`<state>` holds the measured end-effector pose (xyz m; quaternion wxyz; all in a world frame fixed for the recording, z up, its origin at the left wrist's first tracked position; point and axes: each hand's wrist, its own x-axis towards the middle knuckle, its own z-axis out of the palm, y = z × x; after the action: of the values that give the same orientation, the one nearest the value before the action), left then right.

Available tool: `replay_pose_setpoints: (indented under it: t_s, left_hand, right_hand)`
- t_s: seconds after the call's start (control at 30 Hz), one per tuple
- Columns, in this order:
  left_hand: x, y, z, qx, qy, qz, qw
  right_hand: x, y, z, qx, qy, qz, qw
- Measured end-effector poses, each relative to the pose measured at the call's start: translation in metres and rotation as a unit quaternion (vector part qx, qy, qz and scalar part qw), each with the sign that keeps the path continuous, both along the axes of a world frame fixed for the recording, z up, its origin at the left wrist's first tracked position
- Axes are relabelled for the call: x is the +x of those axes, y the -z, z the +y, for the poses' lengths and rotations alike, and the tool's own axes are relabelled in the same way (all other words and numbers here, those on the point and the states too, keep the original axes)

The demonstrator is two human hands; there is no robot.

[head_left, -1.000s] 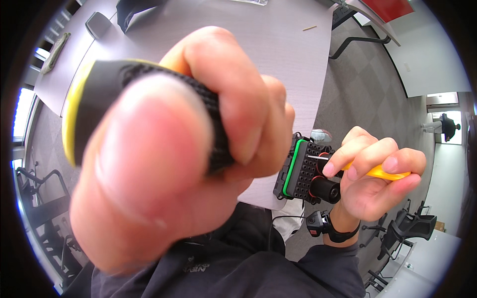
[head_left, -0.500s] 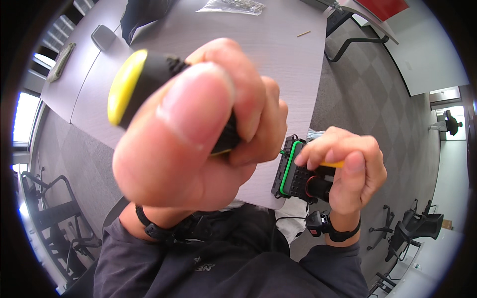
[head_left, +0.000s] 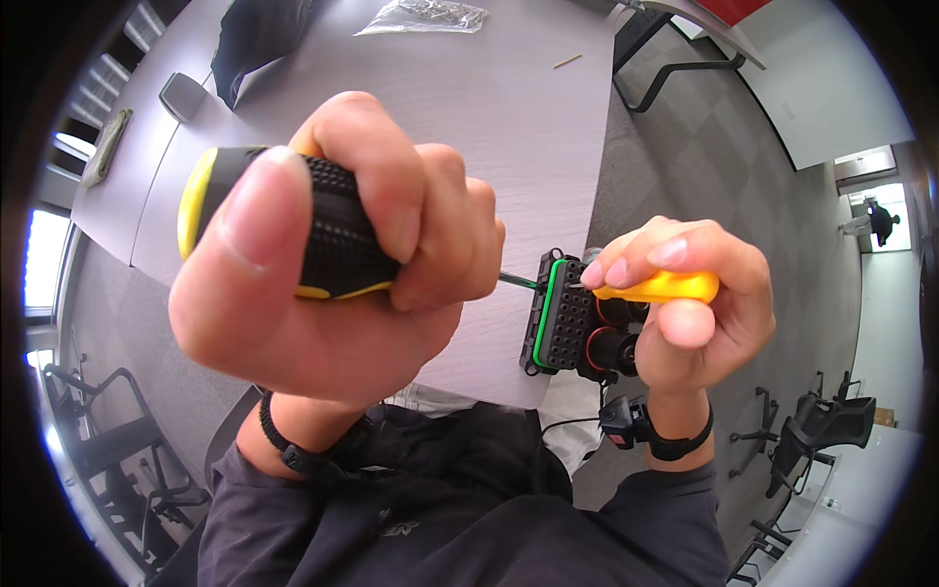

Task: The person disassembles an electronic component using screwdrivers, removing a black plastic cover from a grey base and then removing internal screws and pins.

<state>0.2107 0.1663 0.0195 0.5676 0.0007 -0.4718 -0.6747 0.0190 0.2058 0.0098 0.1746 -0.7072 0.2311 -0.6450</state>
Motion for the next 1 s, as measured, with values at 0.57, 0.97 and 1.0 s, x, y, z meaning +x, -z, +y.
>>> replay_pose_setpoints:
  t_s: [0.57,0.97,1.0]
  left_hand:
    - [0.000,-0.002,-0.002,-0.011,-0.003,-0.016,1.000]
    - [0.000,-0.004,-0.003,-0.012,-0.013,-0.016,1.000]
    - [0.001,-0.004,-0.004,-0.014,-0.015,-0.018,1.000]
  right_hand:
    - [-0.009,-0.001,0.012,0.016,0.062,0.071,0.995]
    - [-0.007,-0.002,0.011,0.030,0.061,0.008,0.998]
    - [-0.006,-0.004,0.011,0.045,0.047,0.012,0.998]
